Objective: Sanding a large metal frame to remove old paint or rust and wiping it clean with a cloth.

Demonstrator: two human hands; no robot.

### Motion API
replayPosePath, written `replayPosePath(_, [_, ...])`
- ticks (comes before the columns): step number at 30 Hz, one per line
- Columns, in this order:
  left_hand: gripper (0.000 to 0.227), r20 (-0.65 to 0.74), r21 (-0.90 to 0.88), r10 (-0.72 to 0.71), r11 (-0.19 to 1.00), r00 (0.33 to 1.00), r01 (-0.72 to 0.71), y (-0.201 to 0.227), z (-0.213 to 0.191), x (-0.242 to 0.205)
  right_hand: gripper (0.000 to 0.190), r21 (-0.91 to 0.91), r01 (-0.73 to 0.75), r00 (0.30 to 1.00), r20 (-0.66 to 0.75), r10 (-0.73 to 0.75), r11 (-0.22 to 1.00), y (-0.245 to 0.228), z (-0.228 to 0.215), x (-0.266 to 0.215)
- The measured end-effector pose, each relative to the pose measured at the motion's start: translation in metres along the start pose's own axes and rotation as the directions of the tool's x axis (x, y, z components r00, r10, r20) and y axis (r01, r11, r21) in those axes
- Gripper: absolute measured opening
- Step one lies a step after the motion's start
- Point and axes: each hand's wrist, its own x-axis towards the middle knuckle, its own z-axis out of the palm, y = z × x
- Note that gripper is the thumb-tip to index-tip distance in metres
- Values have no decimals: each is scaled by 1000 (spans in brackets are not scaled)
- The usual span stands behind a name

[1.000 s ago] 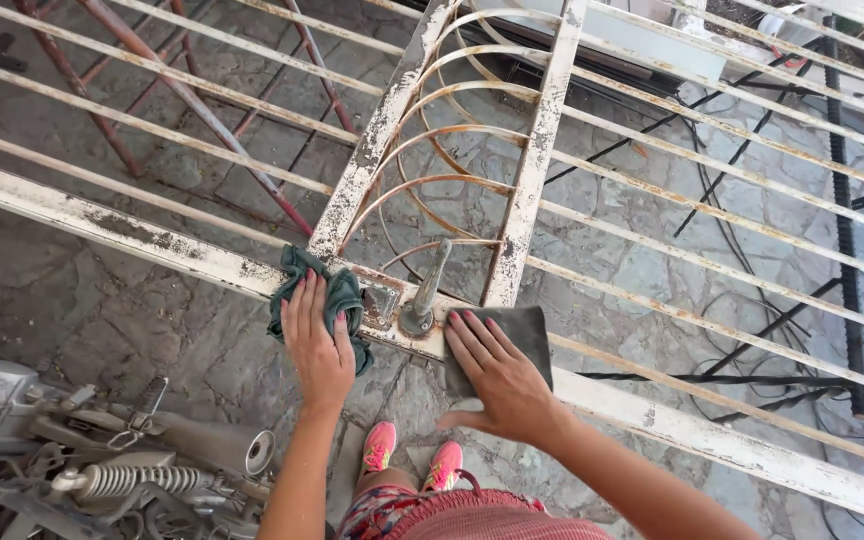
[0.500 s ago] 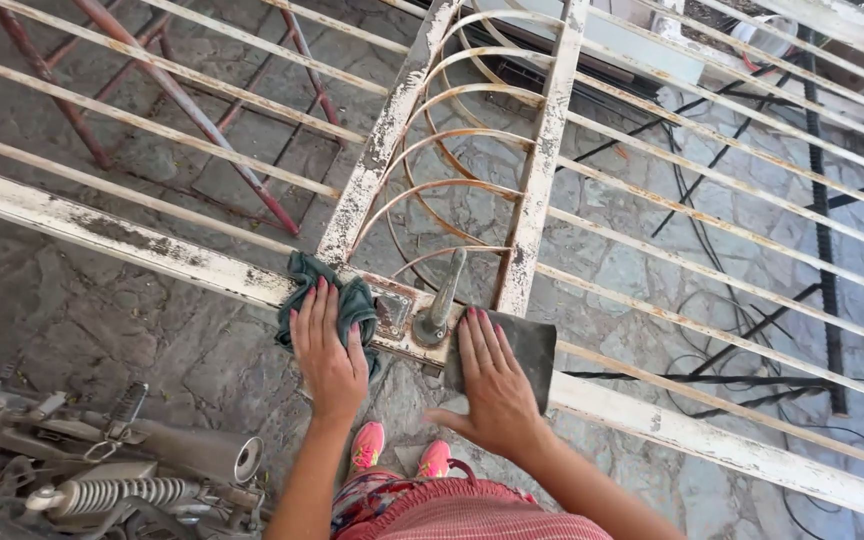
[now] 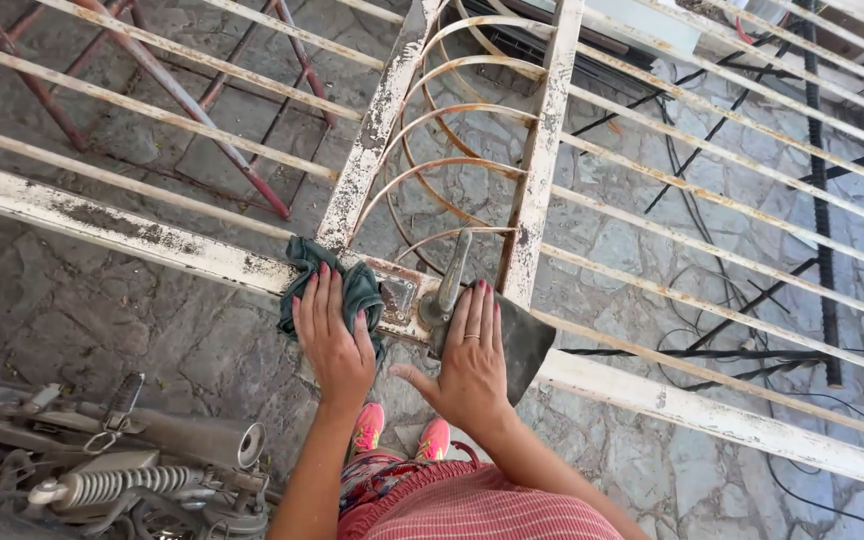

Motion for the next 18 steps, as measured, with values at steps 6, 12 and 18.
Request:
replayPosePath(6, [51, 48, 21, 12, 1000, 999, -13, -6, -4, 0, 139, -201, 204, 979, 53, -198, 958, 14, -12, -35])
replayPosePath(12, [52, 60, 9, 16, 1000, 998, -16, -8, -2, -1, 108, -90, 635, 765, 207, -609, 767, 76, -26, -25])
replayPosePath(18, [53, 48, 10, 29, 1000, 998, -30, -5, -5, 2, 93, 303, 734, 573, 206, -793, 608, 53, -21, 14])
